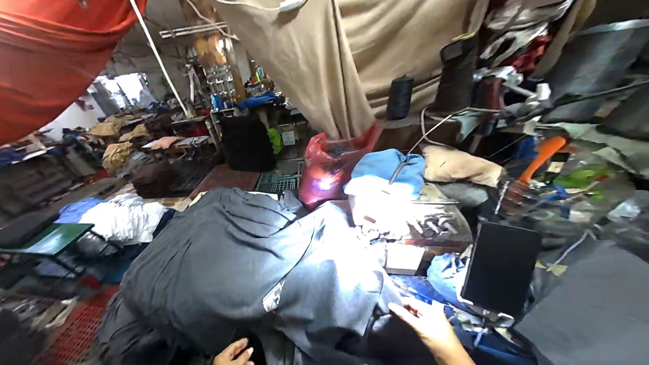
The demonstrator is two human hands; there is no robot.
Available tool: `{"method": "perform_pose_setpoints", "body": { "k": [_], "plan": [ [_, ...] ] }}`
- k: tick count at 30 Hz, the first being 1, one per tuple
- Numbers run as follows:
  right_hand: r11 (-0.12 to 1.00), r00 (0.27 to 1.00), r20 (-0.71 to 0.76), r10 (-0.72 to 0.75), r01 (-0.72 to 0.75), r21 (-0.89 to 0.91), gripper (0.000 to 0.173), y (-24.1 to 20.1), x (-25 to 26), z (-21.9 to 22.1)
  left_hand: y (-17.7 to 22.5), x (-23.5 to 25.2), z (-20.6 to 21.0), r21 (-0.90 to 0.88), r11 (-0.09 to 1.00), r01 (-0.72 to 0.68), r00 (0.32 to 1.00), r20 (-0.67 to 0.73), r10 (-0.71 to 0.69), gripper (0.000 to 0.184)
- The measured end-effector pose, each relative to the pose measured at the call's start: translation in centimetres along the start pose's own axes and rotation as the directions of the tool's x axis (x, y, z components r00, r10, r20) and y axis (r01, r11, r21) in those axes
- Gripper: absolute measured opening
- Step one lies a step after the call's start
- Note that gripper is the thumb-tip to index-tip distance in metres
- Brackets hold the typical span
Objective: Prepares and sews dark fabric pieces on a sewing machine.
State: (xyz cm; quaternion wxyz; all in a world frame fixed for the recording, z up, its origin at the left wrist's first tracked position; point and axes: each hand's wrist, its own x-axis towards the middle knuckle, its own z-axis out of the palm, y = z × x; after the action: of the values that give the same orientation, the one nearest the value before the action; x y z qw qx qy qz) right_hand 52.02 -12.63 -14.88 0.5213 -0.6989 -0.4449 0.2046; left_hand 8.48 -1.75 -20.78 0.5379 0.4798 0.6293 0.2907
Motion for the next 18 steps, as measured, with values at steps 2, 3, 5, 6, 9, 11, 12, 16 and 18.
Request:
{"method": "perform_pose_setpoints", "body": {
  "k": [2, 3, 5, 6, 9, 11, 12, 16, 18],
  "plan": [
    [1.0, 1.0, -0.007, 0.017, -0.017, -0.014, 0.02, 0.1, 0.1, 0.2, -1.4, 0.6, 0.6, -0.231, 0.968, 0.095, 0.991, -0.074, -0.115, 0.074],
    [0.999, 1.0, -0.012, 0.021, -0.021, -0.03, 0.021, 0.1, 0.3, 0.2, -1.6, 1.0, 1.6, -0.341, 0.934, 0.11, 0.985, -0.086, -0.147, 0.083],
    [0.998, 0.999, -0.03, 0.02, -0.022, -0.055, 0.022, 0.2, 0.6, 0.5, -1.4, 1.9, 4.1, -0.498, 0.858, 0.126, 0.984, -0.048, -0.173, 0.079],
    [0.998, 0.999, -0.035, 0.03, -0.032, -0.049, 0.022, 0.1, 0.6, 0.5, -1.2, 2.2, 5.3, -0.536, 0.83, 0.157, 0.982, -0.004, -0.189, 0.068],
    [0.998, 0.996, -0.069, 0.061, -0.06, 0.016, 0.027, -0.3, 0.6, 0.4, 0.1, 1.8, 7.6, -0.487, 0.824, 0.291, 0.955, 0.102, -0.277, 0.046],
    [0.997, 0.995, -0.087, 0.045, -0.04, 0.064, 0.02, -0.3, 0.5, 0.1, 2.3, 0.2, 6.9, -0.393, 0.872, 0.292, 0.953, 0.046, -0.298, 0.05],
    [0.995, 0.996, -0.087, 0.031, -0.023, 0.093, 0.017, -0.4, 0.3, -0.1, 4.0, -1.0, 5.6, -0.328, 0.917, 0.228, 0.969, -0.015, -0.247, 0.05],
    [0.927, 0.993, -0.004, 0.116, -0.107, 0.36, 0.013, -1.5, -0.9, 0.8, 15.2, -5.4, -4.6, -0.035, 0.974, -0.225, 0.94, -0.272, 0.208, 0.047],
    [0.816, 0.974, 0.074, 0.212, -0.219, 0.535, 0.018, -3.2, -1.5, 2.3, 21.4, -5.6, -8.8, 0.127, 0.905, -0.406, 0.834, -0.353, 0.424, 0.04]
  ]
}}
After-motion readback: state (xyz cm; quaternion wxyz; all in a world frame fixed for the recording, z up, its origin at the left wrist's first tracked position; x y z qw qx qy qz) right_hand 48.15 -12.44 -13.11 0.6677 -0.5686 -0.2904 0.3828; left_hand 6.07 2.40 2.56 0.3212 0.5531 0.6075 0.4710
